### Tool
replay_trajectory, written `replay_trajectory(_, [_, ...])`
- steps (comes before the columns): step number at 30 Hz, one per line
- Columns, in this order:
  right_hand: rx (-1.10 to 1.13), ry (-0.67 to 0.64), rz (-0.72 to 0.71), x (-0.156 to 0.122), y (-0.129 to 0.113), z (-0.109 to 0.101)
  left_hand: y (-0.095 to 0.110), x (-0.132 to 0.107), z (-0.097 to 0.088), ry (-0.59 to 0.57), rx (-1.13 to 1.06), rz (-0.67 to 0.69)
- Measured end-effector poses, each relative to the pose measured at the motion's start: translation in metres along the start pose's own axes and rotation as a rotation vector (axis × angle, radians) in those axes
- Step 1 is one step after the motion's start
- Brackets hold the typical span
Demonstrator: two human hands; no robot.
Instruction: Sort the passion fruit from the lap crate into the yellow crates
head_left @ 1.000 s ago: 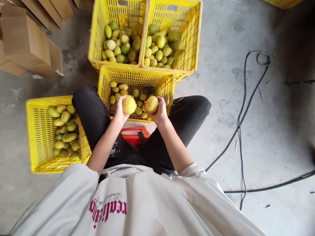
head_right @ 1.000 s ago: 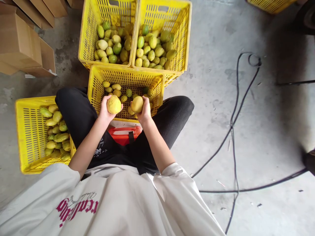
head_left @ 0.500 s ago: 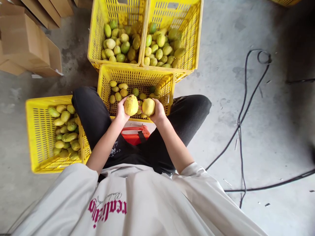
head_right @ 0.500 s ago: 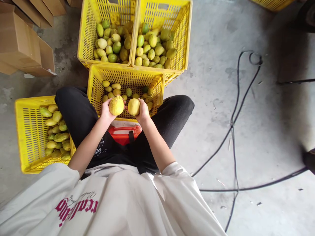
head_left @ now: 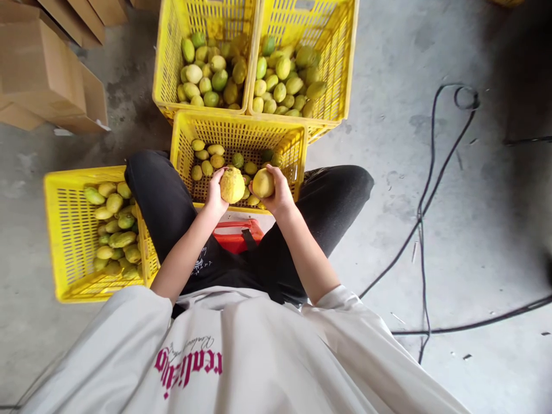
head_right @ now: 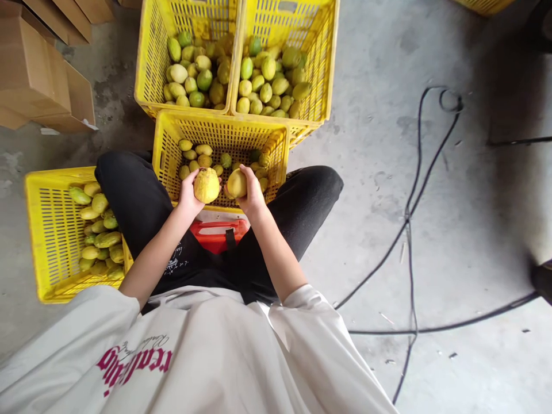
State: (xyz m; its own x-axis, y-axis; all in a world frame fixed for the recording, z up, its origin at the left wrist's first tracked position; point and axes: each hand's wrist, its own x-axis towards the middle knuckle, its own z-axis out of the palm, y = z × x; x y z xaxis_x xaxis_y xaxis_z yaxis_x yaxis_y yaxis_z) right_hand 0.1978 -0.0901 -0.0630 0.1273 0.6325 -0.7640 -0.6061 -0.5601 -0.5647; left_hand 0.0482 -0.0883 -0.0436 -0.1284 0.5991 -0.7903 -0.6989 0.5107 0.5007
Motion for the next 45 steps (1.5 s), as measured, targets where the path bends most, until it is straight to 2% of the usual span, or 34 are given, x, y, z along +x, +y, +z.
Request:
replay_trajectory(9, [0.051, -0.081, 0.067, -0.013, -0.007, 0.006, 0.002, -0.002, -0.003, -0.045, 0.076, -0.144])
replay_trajectory(16, [0.006, -0.055, 0.112, -0.016, -0.011, 0.007, 0.007, 0.0, -0.003, -0.015, 0.018, -0.139])
replay_trajectory(22, [0.023, -0.016, 0.081, -0.018, -0.009, 0.013, 0.014, -0.017, 0.006, 0.029, -0.042, -0.194])
replay_trajectory(25, [0.003, -0.008, 0.11, -0.015, -0.007, 0.012, 0.014, -0.024, 0.012, 0.03, -0.054, -0.234])
replay_trajectory(29, [-0.042, -0.042, 0.141, -0.017, -0.008, 0.009, 0.014, -0.022, 0.012, 0.032, -0.011, -0.213])
replay_trajectory(33, [-0.027, -0.057, 0.075, -0.019, -0.008, 0.008, 0.013, -0.015, 0.006, 0.006, 0.084, -0.205])
replay_trajectory(37, [0.0, -0.046, 0.014, -0.019, -0.006, 0.009, 0.012, -0.017, 0.005, -0.034, 0.097, -0.205])
replay_trajectory(42, [0.04, -0.064, 0.01, -0.019, -0.005, 0.011, 0.016, -0.02, 0.009, 0.046, 0.094, -0.14])
replay_trajectory(45, [0.022, -0.08, 0.059, -0.016, -0.004, 0.01, 0.014, -0.011, 0.006, 0.027, 0.059, -0.163])
